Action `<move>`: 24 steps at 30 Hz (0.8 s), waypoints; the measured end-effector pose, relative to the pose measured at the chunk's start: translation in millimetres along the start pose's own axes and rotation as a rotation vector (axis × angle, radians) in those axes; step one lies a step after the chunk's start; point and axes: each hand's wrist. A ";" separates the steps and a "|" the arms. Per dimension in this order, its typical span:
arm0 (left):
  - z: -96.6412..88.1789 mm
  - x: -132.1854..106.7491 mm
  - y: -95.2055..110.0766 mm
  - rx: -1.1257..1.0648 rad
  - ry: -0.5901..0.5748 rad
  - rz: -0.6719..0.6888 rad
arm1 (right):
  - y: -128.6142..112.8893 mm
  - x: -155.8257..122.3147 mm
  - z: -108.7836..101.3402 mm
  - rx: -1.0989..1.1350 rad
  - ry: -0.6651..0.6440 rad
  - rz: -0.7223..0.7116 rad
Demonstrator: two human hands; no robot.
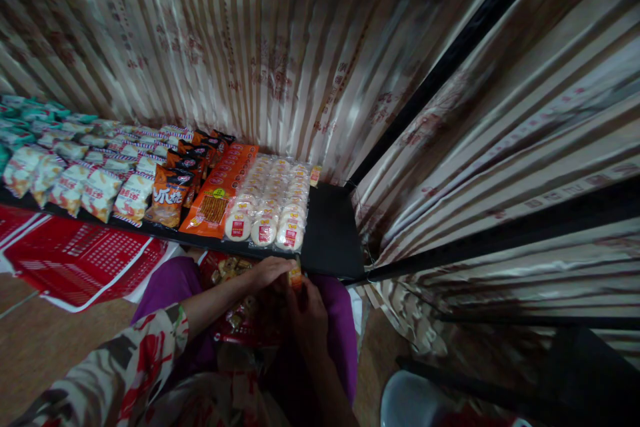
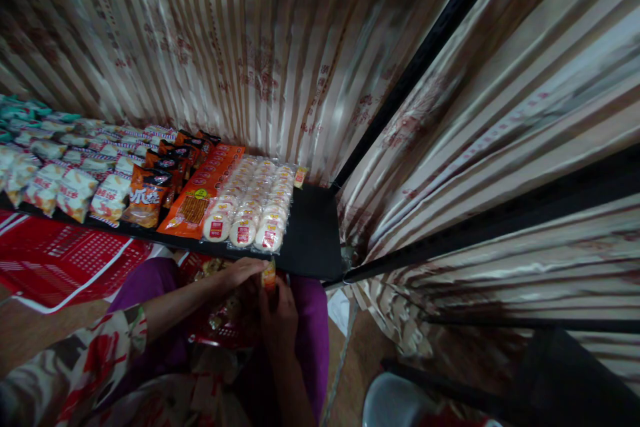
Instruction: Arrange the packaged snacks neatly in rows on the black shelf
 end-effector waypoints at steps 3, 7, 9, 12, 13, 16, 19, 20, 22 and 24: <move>6.8 7.5 5.3 0.060 0.024 0.054 | 6.1 7.0 -3.9 -0.001 0.064 -0.008; 17.2 16.7 13.6 0.183 0.039 0.096 | 16.0 19.5 -11.9 -0.028 0.115 -0.001; 22.8 20.2 18.2 0.256 0.056 0.094 | 19.7 26.1 -15.8 -0.037 0.132 0.003; 31.0 25.8 23.9 0.358 0.120 0.090 | 21.7 35.9 -20.1 -0.031 0.144 0.005; 33.5 28.1 25.4 0.375 0.137 0.095 | 21.5 39.1 -21.1 -0.026 0.152 0.009; 39.4 36.0 29.4 0.391 0.166 0.130 | 19.6 48.4 -23.3 -0.002 0.162 0.040; 42.3 44.7 34.0 0.401 0.177 0.152 | 18.0 56.9 -24.9 0.048 0.143 0.086; 42.8 47.4 35.9 0.408 0.184 0.152 | 17.9 59.4 -25.4 0.072 0.137 0.099; 43.7 51.9 40.3 0.428 0.200 0.152 | 18.3 63.8 -26.5 0.131 0.125 0.119; 44.8 55.1 45.4 0.451 0.218 0.157 | 19.1 67.4 -28.0 0.200 0.105 0.132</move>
Point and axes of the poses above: each hand's wrist, its own x-axis towards the middle knuckle, its own z-axis out of the palm, y = z × x, and after that the axes turned 5 degrees about y, right-handed
